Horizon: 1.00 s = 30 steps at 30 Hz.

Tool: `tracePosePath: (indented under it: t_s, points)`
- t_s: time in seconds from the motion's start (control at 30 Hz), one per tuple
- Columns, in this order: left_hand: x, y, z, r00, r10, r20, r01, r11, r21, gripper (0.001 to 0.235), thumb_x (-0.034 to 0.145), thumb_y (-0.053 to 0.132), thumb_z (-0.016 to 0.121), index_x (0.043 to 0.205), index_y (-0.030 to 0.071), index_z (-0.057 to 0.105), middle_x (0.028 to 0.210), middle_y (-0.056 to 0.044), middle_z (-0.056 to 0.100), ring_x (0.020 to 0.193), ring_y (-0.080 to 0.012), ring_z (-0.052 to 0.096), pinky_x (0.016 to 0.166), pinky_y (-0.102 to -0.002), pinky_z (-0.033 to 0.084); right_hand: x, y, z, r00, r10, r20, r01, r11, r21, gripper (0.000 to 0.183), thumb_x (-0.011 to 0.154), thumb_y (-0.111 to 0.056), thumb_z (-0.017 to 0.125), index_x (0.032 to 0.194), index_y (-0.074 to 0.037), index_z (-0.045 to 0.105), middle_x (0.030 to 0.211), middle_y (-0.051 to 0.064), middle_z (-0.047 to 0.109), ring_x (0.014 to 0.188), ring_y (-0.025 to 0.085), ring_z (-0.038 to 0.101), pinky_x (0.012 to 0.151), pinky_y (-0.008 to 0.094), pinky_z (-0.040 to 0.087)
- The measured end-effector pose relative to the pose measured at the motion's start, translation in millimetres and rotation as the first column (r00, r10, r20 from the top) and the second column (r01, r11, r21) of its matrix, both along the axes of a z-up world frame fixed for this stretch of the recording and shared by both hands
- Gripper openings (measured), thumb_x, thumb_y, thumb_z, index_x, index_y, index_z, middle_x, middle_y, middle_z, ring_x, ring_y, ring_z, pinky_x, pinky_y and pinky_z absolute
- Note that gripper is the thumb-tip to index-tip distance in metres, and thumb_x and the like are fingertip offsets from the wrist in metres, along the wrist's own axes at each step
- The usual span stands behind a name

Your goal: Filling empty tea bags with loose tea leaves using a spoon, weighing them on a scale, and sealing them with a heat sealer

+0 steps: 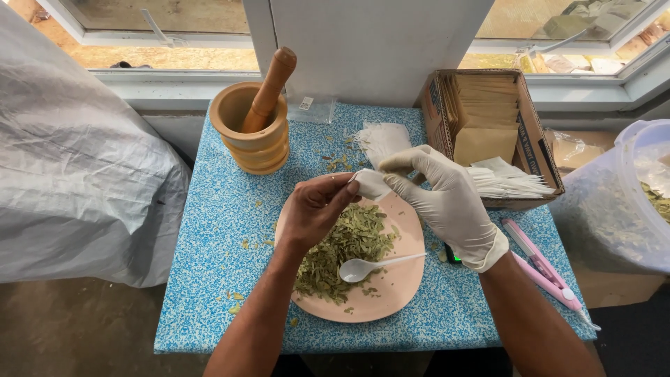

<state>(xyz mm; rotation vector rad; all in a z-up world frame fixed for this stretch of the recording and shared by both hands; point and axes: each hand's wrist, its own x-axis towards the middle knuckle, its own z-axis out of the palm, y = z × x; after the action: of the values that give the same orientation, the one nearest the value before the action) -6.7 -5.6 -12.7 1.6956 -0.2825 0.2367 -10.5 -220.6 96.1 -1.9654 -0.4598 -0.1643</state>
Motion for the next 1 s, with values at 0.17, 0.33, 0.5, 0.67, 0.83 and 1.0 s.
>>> tracePosePath:
  t_s: [0.17, 0.33, 0.5, 0.67, 0.83, 1.0]
  points:
    - [-3, -2, 6, 1.000, -0.011, -0.006, 0.011, 0.999, -0.051, 0.024, 0.111, 0.029, 0.073, 0.128, 0.018, 0.087, 0.098, -0.007, 0.090, 0.092, -0.0142, 0.085, 0.061, -0.028, 0.052, 0, 0, 4, 1.000, -0.010, 0.002, 0.010, 1.000, -0.009, 0.014, 0.105, -0.008, 0.081, 0.117, -0.013, 0.086, 0.107, 0.003, 0.080, 0.104, 0.010, 0.070, 0.090, 0.029, 0.055]
    - [-3, -1, 2, 1.000, -0.024, -0.014, 0.023, 0.997, -0.077, 0.026, 0.113, 0.027, 0.070, 0.130, 0.013, 0.084, 0.099, -0.011, 0.089, 0.093, -0.0205, 0.088, 0.060, -0.029, 0.053, 1, -3, -2, 1.000, 0.006, 0.000, -0.006, 1.000, 0.002, 0.016, 0.105, -0.009, 0.081, 0.119, -0.013, 0.086, 0.110, 0.004, 0.081, 0.106, 0.011, 0.071, 0.091, 0.030, 0.055]
    - [3, 1, -4, 0.998, -0.061, 0.002, 0.058, 0.925, -0.377, 0.034, 0.110, 0.021, 0.076, 0.126, -0.008, 0.081, 0.104, -0.027, 0.085, 0.097, -0.0289, 0.082, 0.083, -0.047, 0.073, -13, -2, -1, 0.982, -0.122, -0.141, 0.130, 0.990, 0.052, 0.022, 0.108, -0.017, 0.079, 0.130, -0.012, 0.083, 0.105, 0.005, 0.077, 0.101, 0.010, 0.068, 0.085, 0.032, 0.059]
    - [-2, -1, 4, 0.992, -0.113, -0.052, 0.084, 0.917, -0.391, 0.034, 0.109, 0.022, 0.077, 0.128, -0.007, 0.081, 0.103, -0.024, 0.086, 0.096, -0.0260, 0.081, 0.085, -0.047, 0.073, -13, -4, -35, 0.951, -0.133, -0.278, 0.148, 0.988, 0.034, 0.027, 0.098, -0.019, 0.090, 0.123, -0.010, 0.085, 0.096, 0.005, 0.076, 0.091, 0.013, 0.067, 0.078, 0.031, 0.057]
    - [-2, -5, -1, 0.974, -0.215, -0.074, 0.163, 0.888, -0.430, 0.031, 0.109, 0.015, 0.076, 0.130, -0.008, 0.079, 0.106, -0.028, 0.085, 0.099, -0.0259, 0.079, 0.089, -0.048, 0.073, -8, -1, -49, 0.923, -0.153, -0.353, 0.196, 0.976, 0.091, 0.018, 0.102, -0.019, 0.087, 0.119, -0.011, 0.084, 0.093, 0.004, 0.072, 0.090, 0.010, 0.062, 0.078, 0.032, 0.059]
    - [-2, -8, -4, 0.968, -0.239, -0.073, 0.188, 0.888, -0.421, 0.029, 0.111, 0.018, 0.074, 0.128, -0.005, 0.078, 0.103, -0.023, 0.085, 0.096, -0.0208, 0.079, 0.092, -0.047, 0.071, -12, -15, -71, 0.903, -0.143, -0.405, 0.188, 0.979, 0.073, 0.031, 0.089, -0.020, 0.098, 0.115, -0.013, 0.082, 0.090, 0.001, 0.069, 0.087, 0.012, 0.064, 0.078, 0.031, 0.058]
